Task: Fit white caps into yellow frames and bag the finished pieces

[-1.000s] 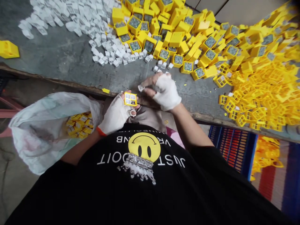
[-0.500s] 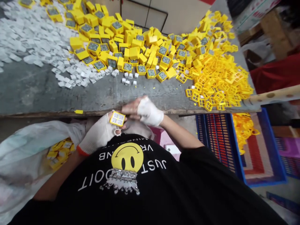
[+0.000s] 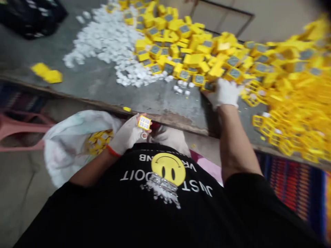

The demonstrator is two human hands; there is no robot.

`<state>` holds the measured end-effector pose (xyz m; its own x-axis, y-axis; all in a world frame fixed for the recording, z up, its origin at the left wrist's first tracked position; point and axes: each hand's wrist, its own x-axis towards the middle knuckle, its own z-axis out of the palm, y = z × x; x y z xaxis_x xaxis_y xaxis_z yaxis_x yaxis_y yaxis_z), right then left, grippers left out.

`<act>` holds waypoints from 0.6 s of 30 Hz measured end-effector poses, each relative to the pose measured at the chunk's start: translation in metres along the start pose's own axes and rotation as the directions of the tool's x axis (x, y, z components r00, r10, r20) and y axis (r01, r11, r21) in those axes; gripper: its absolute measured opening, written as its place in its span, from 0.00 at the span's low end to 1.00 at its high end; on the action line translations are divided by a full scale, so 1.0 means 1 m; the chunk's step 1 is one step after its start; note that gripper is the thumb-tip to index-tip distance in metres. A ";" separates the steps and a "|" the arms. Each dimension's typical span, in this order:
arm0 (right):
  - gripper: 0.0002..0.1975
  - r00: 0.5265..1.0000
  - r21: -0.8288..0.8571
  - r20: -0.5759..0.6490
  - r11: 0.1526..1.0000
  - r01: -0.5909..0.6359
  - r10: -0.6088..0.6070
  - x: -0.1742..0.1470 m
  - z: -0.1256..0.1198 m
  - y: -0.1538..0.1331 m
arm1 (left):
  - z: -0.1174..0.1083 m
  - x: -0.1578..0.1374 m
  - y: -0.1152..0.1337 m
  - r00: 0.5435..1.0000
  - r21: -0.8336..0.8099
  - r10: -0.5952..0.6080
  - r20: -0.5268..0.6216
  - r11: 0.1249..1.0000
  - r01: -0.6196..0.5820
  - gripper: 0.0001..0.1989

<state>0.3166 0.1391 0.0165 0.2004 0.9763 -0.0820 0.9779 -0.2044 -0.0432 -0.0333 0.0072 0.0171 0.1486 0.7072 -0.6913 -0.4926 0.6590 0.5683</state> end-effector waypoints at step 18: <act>0.17 0.995 0.475 0.070 0.875 -0.098 0.073 -0.018 0.012 0.023 | -0.025 0.026 0.081 0.903 -0.140 0.428 -0.037 0.893 -0.428 0.10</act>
<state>0.3344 0.1164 0.0047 0.2670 0.9512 -0.1547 0.8078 -0.3085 -0.5023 -0.0901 0.0724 0.0339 -0.1080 0.9112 -0.3976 -0.6234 0.2495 0.7410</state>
